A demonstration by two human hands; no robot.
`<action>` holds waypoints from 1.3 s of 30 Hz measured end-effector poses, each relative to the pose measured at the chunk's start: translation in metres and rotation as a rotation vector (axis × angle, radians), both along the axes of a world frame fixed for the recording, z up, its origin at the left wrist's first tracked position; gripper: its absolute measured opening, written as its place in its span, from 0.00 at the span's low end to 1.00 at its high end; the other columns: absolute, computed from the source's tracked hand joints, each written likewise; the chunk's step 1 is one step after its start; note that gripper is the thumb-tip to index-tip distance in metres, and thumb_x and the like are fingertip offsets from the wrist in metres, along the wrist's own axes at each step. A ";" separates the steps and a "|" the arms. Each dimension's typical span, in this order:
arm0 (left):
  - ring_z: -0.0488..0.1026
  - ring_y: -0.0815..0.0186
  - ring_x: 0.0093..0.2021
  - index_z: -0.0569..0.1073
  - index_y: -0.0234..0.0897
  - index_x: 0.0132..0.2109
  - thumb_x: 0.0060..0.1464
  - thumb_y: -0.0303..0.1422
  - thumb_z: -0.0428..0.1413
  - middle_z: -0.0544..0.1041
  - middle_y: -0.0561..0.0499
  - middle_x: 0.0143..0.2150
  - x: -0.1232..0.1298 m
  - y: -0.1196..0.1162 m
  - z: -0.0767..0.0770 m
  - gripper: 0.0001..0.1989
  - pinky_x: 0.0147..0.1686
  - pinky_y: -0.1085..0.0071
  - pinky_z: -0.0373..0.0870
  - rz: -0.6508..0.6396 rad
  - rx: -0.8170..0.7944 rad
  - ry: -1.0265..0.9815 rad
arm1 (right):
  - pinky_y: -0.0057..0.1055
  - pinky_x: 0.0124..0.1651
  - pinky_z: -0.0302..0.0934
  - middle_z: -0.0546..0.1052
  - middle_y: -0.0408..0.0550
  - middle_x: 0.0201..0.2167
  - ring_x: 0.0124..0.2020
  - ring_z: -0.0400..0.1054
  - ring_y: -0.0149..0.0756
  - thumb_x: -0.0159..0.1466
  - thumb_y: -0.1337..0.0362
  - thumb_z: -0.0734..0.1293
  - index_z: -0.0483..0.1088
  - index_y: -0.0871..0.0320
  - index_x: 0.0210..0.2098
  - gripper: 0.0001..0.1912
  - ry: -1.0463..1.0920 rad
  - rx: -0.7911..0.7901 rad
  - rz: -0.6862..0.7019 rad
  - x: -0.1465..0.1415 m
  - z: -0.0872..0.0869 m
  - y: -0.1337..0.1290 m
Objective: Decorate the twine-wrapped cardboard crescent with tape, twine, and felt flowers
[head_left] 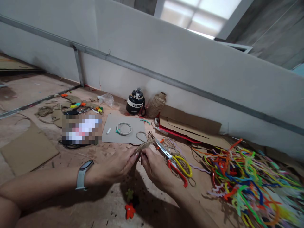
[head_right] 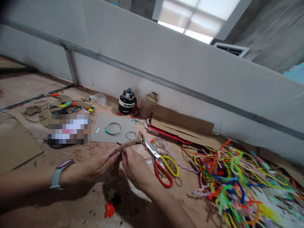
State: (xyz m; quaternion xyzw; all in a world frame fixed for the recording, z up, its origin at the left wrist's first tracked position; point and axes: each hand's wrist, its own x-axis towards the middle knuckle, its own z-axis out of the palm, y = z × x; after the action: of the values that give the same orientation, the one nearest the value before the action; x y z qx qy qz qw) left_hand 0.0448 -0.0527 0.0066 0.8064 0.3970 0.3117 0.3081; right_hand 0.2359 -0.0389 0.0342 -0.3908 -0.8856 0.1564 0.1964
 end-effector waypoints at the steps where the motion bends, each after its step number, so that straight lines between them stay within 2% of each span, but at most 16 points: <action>1: 0.73 0.59 0.50 0.66 0.37 0.58 0.68 0.35 0.39 0.76 0.42 0.50 0.000 0.001 -0.002 0.19 0.54 0.62 0.69 0.011 0.012 0.010 | 0.29 0.30 0.56 0.70 0.46 0.29 0.28 0.64 0.34 0.69 0.68 0.54 0.60 0.57 0.36 0.07 0.005 -0.050 -0.003 0.000 0.002 -0.001; 6: 0.73 0.60 0.46 0.67 0.37 0.57 0.67 0.34 0.40 0.76 0.43 0.48 -0.001 0.001 -0.006 0.17 0.49 0.64 0.71 0.039 0.058 0.028 | 0.29 0.30 0.53 0.69 0.45 0.28 0.28 0.62 0.34 0.70 0.66 0.53 0.59 0.56 0.35 0.07 0.031 -0.181 -0.020 -0.001 0.011 -0.004; 14: 0.74 0.61 0.45 0.68 0.37 0.54 0.67 0.34 0.42 0.76 0.44 0.46 -0.002 -0.001 0.000 0.15 0.47 0.65 0.72 0.033 0.080 0.000 | 0.29 0.31 0.53 0.69 0.45 0.29 0.28 0.62 0.34 0.70 0.65 0.52 0.58 0.55 0.34 0.08 0.061 -0.290 -0.030 0.000 0.011 -0.006; 18: 0.74 0.60 0.43 0.69 0.37 0.53 0.67 0.34 0.42 0.77 0.44 0.42 -0.001 -0.001 -0.001 0.15 0.47 0.64 0.72 0.043 0.092 -0.020 | 0.29 0.31 0.52 0.68 0.44 0.28 0.28 0.61 0.34 0.70 0.64 0.52 0.57 0.55 0.33 0.09 0.078 -0.295 -0.026 0.000 0.012 -0.007; 27: 0.72 0.61 0.48 0.67 0.38 0.51 0.67 0.38 0.42 0.74 0.45 0.48 0.000 -0.002 0.005 0.14 0.51 0.61 0.69 0.026 -0.013 -0.015 | 0.29 0.31 0.51 0.67 0.43 0.28 0.28 0.61 0.33 0.70 0.64 0.52 0.57 0.55 0.33 0.09 0.051 -0.311 -0.035 0.001 0.017 -0.010; 39: 0.73 0.61 0.43 0.69 0.37 0.48 0.66 0.39 0.42 0.76 0.45 0.43 -0.002 -0.001 0.009 0.15 0.47 0.64 0.71 0.058 0.005 0.019 | 0.29 0.30 0.52 0.68 0.44 0.28 0.28 0.61 0.33 0.69 0.65 0.53 0.58 0.55 0.33 0.08 0.040 -0.289 -0.042 -0.002 0.016 -0.011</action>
State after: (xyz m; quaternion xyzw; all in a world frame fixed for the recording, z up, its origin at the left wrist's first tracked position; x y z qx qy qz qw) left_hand 0.0425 -0.0538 0.0158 0.7983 0.4223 0.3136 0.2933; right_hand 0.2341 -0.0501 0.0503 -0.4301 -0.8415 0.2857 0.1589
